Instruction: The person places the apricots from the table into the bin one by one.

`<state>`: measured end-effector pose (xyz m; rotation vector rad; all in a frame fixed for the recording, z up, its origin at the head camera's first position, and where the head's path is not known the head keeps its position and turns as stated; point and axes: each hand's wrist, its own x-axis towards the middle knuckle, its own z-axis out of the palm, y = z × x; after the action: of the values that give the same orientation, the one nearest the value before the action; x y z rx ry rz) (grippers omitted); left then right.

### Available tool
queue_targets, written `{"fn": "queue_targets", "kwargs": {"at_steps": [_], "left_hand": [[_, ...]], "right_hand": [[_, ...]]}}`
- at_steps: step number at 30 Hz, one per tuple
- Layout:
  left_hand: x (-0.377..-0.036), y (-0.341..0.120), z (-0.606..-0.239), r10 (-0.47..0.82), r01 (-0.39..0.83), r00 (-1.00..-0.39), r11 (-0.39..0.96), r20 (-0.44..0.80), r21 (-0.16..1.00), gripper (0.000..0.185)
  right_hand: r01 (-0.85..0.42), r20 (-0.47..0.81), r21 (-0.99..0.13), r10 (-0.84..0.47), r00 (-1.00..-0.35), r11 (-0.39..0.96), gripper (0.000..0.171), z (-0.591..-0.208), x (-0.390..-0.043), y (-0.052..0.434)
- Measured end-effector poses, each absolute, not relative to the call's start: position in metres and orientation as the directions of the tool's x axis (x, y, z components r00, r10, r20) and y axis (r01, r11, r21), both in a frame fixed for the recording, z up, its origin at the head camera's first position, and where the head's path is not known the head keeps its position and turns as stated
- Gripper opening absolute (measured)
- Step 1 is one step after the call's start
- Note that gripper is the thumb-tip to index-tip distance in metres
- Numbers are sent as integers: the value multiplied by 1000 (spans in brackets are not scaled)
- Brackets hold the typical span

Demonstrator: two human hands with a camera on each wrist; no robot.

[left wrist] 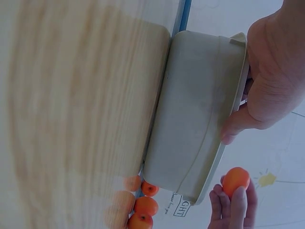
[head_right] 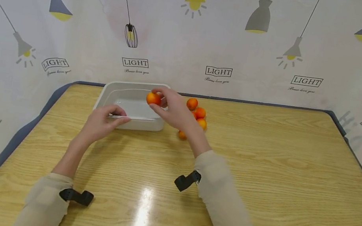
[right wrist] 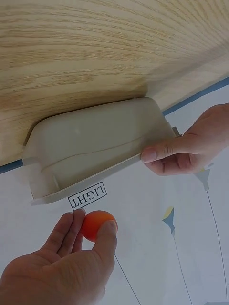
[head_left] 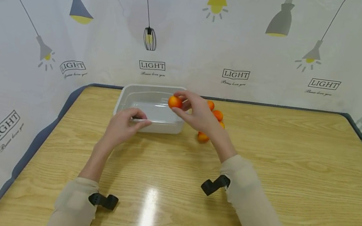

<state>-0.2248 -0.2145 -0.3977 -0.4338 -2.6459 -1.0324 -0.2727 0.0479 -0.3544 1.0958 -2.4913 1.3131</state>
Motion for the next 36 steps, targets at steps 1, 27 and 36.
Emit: {"fn": "queue_targets", "kwargs": {"at_steps": [1, 27, 36], "left_hand": [[-225, -214, -398, 177, 367, -920, 699, 350, 613, 20], [-224, -215, -397, 180, 350, -929, 705, 323, 617, 23], [-224, -216, -398, 182, 367, -921, 701, 345, 611, 21]], "right_hand": [[-647, 413, -671, -543, -731, 362, 41, -355, -273, 47], [-682, 424, -603, -558, -713, 413, 44, -361, -271, 27], [-660, 405, -627, -550, -730, 414, 44, -364, -270, 28]]}}
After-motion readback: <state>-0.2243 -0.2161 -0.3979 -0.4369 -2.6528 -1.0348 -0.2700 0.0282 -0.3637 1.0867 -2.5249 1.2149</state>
